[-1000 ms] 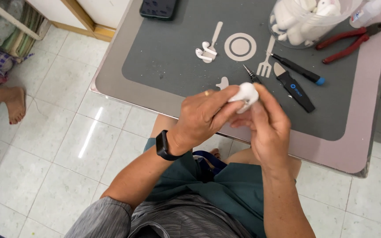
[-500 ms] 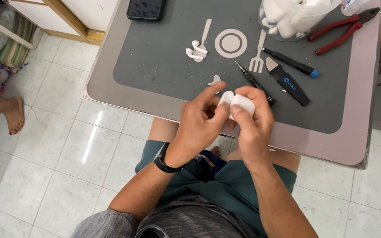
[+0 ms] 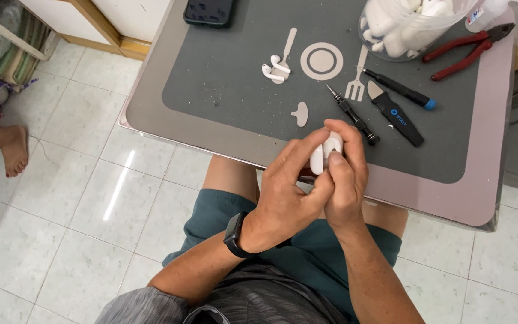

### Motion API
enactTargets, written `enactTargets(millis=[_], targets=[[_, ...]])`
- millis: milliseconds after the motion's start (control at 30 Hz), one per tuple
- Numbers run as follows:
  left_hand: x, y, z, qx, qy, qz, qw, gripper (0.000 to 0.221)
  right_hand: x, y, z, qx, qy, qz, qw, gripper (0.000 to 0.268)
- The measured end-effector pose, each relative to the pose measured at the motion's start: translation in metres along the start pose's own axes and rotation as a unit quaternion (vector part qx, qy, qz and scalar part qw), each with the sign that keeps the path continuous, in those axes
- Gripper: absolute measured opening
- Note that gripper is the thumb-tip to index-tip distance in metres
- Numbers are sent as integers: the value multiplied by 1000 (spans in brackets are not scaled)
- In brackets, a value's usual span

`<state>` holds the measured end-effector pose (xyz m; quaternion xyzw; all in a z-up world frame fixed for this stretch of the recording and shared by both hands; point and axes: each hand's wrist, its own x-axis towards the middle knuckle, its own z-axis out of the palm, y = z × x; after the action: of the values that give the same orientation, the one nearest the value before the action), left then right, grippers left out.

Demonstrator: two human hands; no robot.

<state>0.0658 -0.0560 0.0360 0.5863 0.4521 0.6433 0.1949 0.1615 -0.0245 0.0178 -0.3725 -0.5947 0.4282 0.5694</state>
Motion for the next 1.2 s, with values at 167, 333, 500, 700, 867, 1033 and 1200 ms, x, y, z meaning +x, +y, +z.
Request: enactTargets(millis=[167,333,500,700,867,1033,1200], targets=[[-7,0,-5,-42,-19,-9,999,51,10,8,-15,-52,-17,-92,994,37],[-15,0,-7,-93,-53,-23,994,55,16,13,-30,-99,-46,-176,978,25],[-19,4,-4,-134,-55,-56,988,55,9,13,-33,-96,-26,-148,984,23],[-13,33,-8,-37,-106,-86,990,49,4,-25,-22,-114,6,-127,985,21],[-4,20,-7,-33,-111,-117,986,52,7,-11,-27,-96,-23,-91,991,28],[12,-23,-17,-245,-129,-269,922,55,4,6,-40,125,-47,142,981,67],[9,-61,-17,-311,-102,-134,935,42,4,19,-40,91,-68,36,993,41]])
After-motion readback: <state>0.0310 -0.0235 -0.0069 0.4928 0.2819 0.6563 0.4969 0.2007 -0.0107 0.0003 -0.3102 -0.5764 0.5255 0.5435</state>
